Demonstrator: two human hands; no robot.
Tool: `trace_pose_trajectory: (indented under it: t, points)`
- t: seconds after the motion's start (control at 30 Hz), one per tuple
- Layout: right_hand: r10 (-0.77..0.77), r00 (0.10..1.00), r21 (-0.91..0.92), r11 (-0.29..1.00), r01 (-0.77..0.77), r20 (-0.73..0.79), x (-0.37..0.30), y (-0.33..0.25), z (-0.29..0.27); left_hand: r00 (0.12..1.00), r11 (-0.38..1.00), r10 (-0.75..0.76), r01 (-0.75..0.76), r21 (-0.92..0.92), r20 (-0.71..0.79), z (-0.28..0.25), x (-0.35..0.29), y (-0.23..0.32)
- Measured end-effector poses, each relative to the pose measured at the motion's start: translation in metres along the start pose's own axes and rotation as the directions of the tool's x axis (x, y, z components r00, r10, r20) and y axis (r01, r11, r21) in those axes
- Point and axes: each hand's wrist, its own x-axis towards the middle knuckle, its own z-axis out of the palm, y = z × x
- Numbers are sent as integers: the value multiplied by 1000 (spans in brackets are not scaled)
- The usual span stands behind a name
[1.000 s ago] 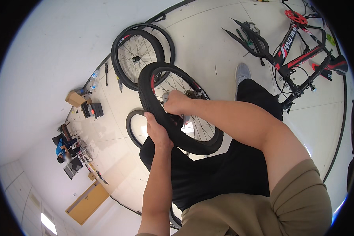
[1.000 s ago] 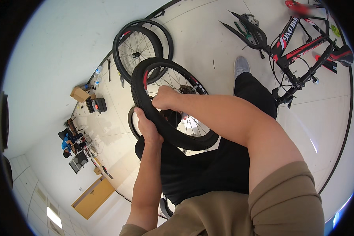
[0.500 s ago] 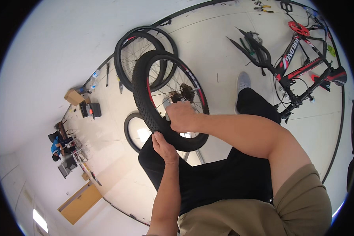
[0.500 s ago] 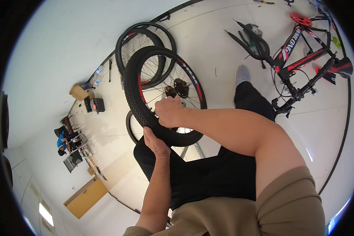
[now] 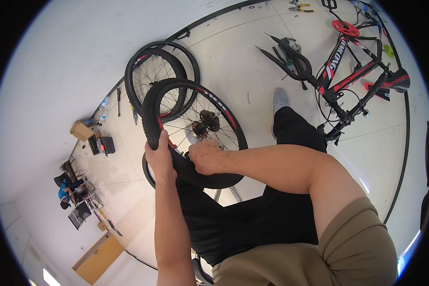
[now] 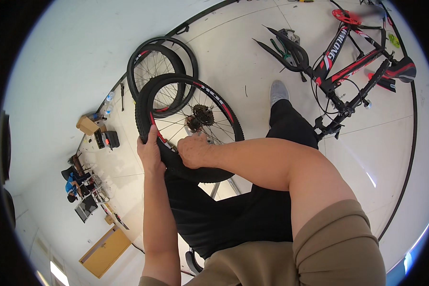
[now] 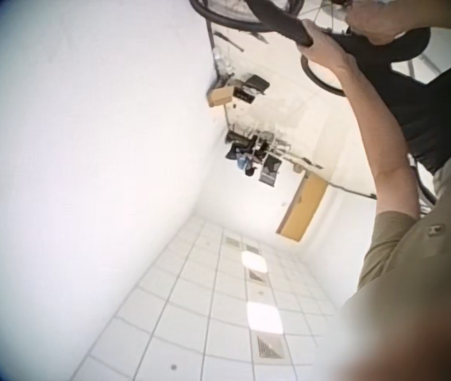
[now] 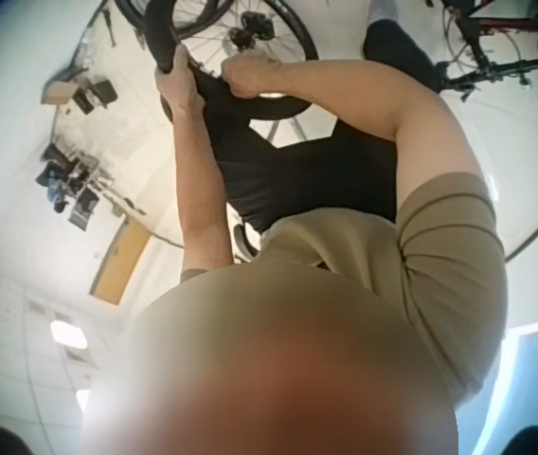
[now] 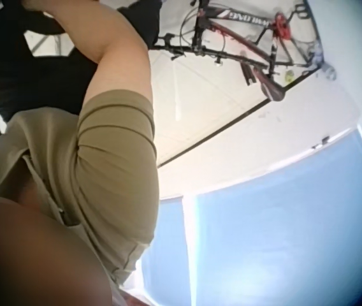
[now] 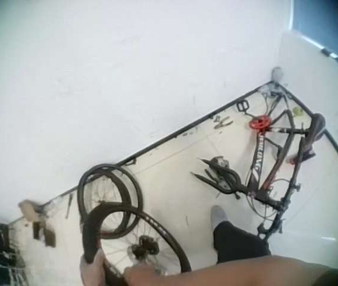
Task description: The person installs a bicycle tire onto a wheel rim by hand, pressing the tire bead into the rim and rotating the wheel to seat it evenly. The person works while seated on the floor in a workshop.
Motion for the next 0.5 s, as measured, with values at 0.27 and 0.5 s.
trace_pose_trajectory:
  t: [0.27, 0.5]
  points:
    - [-59, 998, -86, 994, 59, 7, 5, 6, -31, 998, 988, 28, -19, -155, 57, 9, -6, -5]
    - [43, 999, 20, 999, -43, 9, 10, 2, -20, 996, 978, -54, 66, -197, 65, 2, -6, -9]
